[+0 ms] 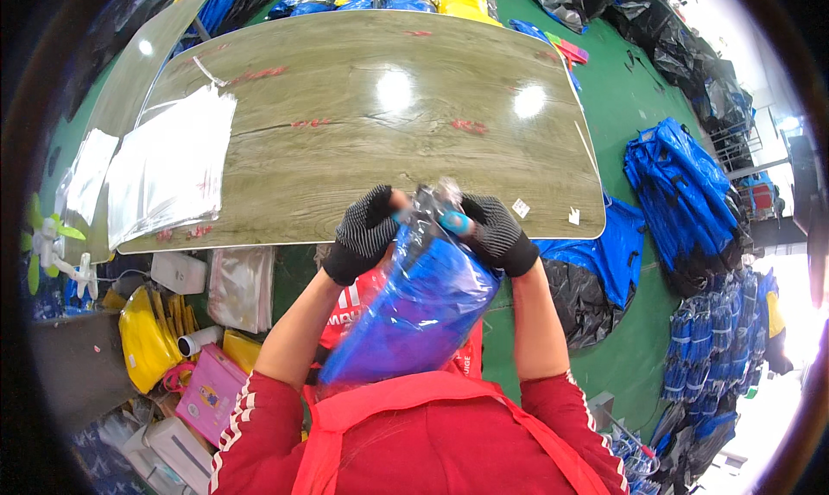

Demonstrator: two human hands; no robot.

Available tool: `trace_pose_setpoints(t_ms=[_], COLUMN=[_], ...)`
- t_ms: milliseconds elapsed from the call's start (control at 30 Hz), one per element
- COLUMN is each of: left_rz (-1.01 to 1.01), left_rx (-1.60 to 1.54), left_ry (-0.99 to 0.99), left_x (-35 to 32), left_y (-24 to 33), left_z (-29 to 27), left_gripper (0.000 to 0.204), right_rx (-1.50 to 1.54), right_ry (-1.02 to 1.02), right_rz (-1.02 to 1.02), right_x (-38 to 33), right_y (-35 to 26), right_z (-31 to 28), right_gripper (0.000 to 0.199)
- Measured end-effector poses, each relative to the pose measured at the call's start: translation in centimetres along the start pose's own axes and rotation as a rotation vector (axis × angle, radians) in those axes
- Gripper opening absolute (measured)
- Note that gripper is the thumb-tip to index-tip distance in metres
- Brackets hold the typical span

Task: The person folds blue and black reusable bags on a table, places each folded bag into a clear plastic sleeve, and stacks the packaged bags. The person repeats this process for multiple bags, handling them one at a time.

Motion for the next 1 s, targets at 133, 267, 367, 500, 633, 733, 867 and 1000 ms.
trace_pose_setpoints(t_ms=[133, 267, 367, 500, 633, 733, 867, 1000], left_rz=[-0.278, -0.119, -0.208, -0.195, -0.228, -0.256, 0.068, 0.146], left_rx=[-0.512, -0.155, 0.082, 0.049, -0.038, 0.426, 0.508, 0.559], left_ry=[0.018, -0.096, -0.042, 0.037, 0.057, 0.236, 0.364, 0.390], left_x=[1.3, 0.6, -0.6, -1.1, -0.4, -0.6, -1.1, 0.2], left_y=[-0.9, 2.6, 2.0, 2.0, 2.1, 2.4, 4.1, 5.0], left_z=[-1.3, -3.4, -5.1, -6.3, -6.1, -7.6, -8.0, -9.0], left_gripper=[0.036, 0.061, 0.052, 0.045, 0.026, 0.017, 0.009, 0.008], right_rx=[-0.710, 0.029, 0.339, 0.224, 0.732, 0.077, 0.385, 0.095], right_ry=[0.032, -0.119, 0.023, 0.069, 0.280, 0.699, 0.705, 0.693], right_rz=[-0.104, -0.157, -0.024, -0.037, 0.076, -0.285, -0.307, -0.301], right_x=[1.5, 1.9, 0.2, -2.2, -3.4, -4.9, -3.6, -2.2], right_y=[-2.8, -1.7, 3.0, 8.1, 10.8, 5.2, 3.5, 2.1], right_z=[1.1, 0.2, -4.9, -4.5, -1.8, -4.3, -4.2, -5.8], right_gripper=[0.050, 0.055, 0.048, 0.061, 0.030, 0.029, 0.018, 0.022])
Point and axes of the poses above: each hand's wrist, its own x-axis towards the middle knuckle, its own z-axis out of the palm, y = z × x, the point moved 9 cm from there along x, towards the middle knuckle, and after that the axes turned 2 degrees about -z, right-handed, at the moved point
